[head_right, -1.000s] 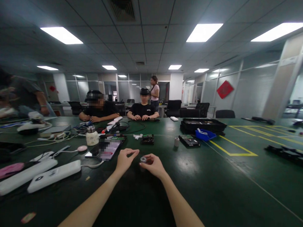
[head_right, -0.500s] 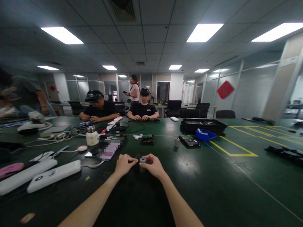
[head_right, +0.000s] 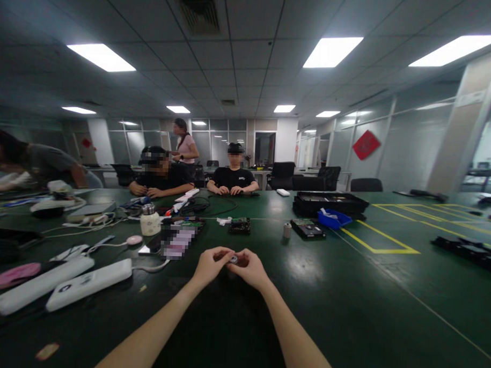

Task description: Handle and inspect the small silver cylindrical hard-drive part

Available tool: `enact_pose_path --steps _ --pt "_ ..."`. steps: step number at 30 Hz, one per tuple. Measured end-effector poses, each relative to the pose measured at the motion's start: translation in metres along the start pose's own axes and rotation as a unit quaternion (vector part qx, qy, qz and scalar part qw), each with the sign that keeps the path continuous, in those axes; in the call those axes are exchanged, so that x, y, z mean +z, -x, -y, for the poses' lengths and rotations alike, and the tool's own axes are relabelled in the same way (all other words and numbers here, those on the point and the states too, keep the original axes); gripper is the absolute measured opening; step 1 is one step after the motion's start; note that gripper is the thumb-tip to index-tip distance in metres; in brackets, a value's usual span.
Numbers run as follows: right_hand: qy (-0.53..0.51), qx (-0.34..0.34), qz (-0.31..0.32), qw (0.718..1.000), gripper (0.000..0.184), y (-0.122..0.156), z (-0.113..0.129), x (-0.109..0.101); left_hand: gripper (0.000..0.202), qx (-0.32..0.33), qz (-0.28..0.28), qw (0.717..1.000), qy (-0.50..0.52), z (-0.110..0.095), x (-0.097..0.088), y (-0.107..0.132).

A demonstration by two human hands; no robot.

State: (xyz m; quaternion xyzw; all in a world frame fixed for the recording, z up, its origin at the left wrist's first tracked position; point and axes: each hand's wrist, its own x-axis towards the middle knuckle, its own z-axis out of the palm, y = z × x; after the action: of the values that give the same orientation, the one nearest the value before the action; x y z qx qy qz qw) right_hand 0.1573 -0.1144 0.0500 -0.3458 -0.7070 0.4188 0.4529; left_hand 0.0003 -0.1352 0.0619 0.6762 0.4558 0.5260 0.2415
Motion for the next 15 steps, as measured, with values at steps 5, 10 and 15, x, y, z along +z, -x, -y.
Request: enact_pose_path --steps 5,10,15 --pt "0.022 0.001 0.001 1.0 0.038 0.002 0.005 0.0 0.021 -0.003 0.002 1.0 0.017 -0.003 -0.002 0.002" --pt "0.053 0.002 0.015 0.999 0.036 0.003 0.011 -0.004 0.023 -0.013 -0.004 1.0 0.025 -0.009 0.0 0.002" --pt "0.103 0.011 0.064 0.993 0.029 -0.003 0.019 -0.014 0.019 -0.023 0.011 0.999 0.035 -0.012 0.0 -0.002"
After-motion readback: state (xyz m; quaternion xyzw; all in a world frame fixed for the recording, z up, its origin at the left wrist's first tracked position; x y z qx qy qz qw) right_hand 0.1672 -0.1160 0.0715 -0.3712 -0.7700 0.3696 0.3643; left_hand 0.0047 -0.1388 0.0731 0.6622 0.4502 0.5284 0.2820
